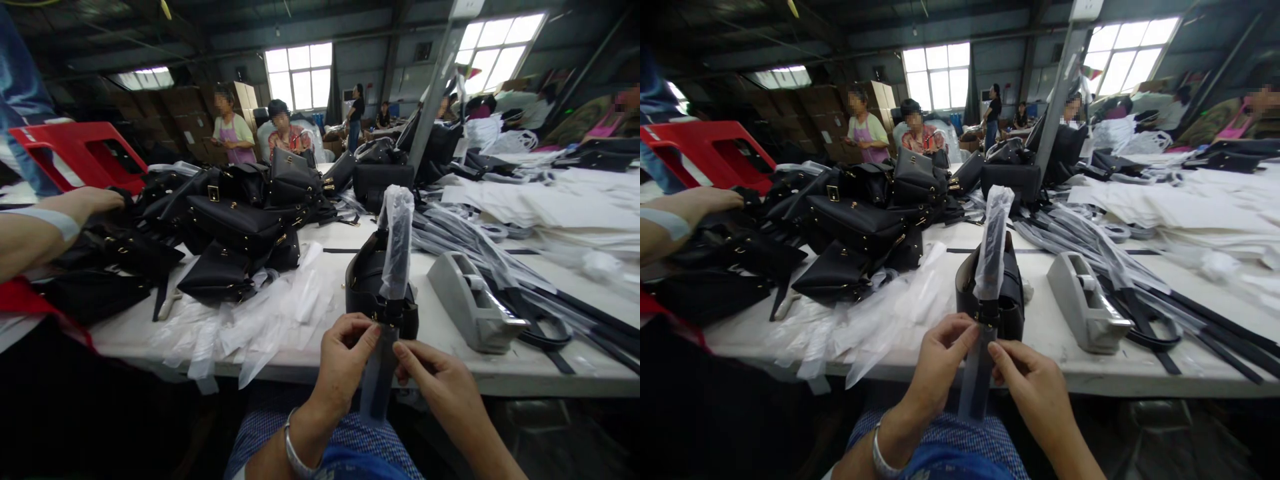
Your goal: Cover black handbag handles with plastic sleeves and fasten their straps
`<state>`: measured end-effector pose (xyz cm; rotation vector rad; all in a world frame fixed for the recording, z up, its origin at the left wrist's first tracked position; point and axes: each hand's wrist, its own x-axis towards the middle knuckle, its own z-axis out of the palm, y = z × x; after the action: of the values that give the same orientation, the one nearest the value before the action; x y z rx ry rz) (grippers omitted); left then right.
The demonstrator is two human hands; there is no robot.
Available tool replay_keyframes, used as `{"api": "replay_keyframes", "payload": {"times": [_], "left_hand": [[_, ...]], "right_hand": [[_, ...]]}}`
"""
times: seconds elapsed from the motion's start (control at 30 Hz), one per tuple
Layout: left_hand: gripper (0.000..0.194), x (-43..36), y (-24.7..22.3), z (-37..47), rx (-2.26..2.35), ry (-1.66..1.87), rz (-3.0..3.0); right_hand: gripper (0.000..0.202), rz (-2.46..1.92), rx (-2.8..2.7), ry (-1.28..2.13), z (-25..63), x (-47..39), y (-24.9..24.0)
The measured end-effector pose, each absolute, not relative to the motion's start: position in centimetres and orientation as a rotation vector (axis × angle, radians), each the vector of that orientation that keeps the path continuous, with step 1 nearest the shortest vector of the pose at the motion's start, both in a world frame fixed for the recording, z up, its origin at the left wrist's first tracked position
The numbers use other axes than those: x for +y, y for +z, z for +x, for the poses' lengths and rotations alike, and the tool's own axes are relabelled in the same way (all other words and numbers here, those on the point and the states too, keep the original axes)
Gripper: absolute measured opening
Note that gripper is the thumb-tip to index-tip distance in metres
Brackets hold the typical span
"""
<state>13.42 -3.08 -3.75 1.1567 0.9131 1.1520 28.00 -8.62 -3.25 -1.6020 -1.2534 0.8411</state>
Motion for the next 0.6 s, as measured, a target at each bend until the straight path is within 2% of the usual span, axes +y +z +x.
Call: {"api": "replay_keyframes", "payload": {"times": [0.1,0.23,0.43,0.6], "left_hand": [[0.022,-3.5,-4.5,13.3,0.905,1.15,1.112],[0.038,-4.8,-6.0,13.1,0.874,1.065,1.016],[0.022,-6.5,-7.3,13.3,0.981,1.083,1.029],[0.018,-6.5,-7.0,13.1,1.038,1.152,1.083]], "right_hand": [[0.035,-1.591,-1.172,0.901,27.7,-8.4,-3.5],[0.033,-1.569,-1.081,0.901,27.1,-8.5,-4.1],[0.031,-1.61,-1.161,0.79,26.7,-8.6,-4.2],[0.031,-1.646,-1.28,0.714,26.6,-8.3,-3.7]]}}
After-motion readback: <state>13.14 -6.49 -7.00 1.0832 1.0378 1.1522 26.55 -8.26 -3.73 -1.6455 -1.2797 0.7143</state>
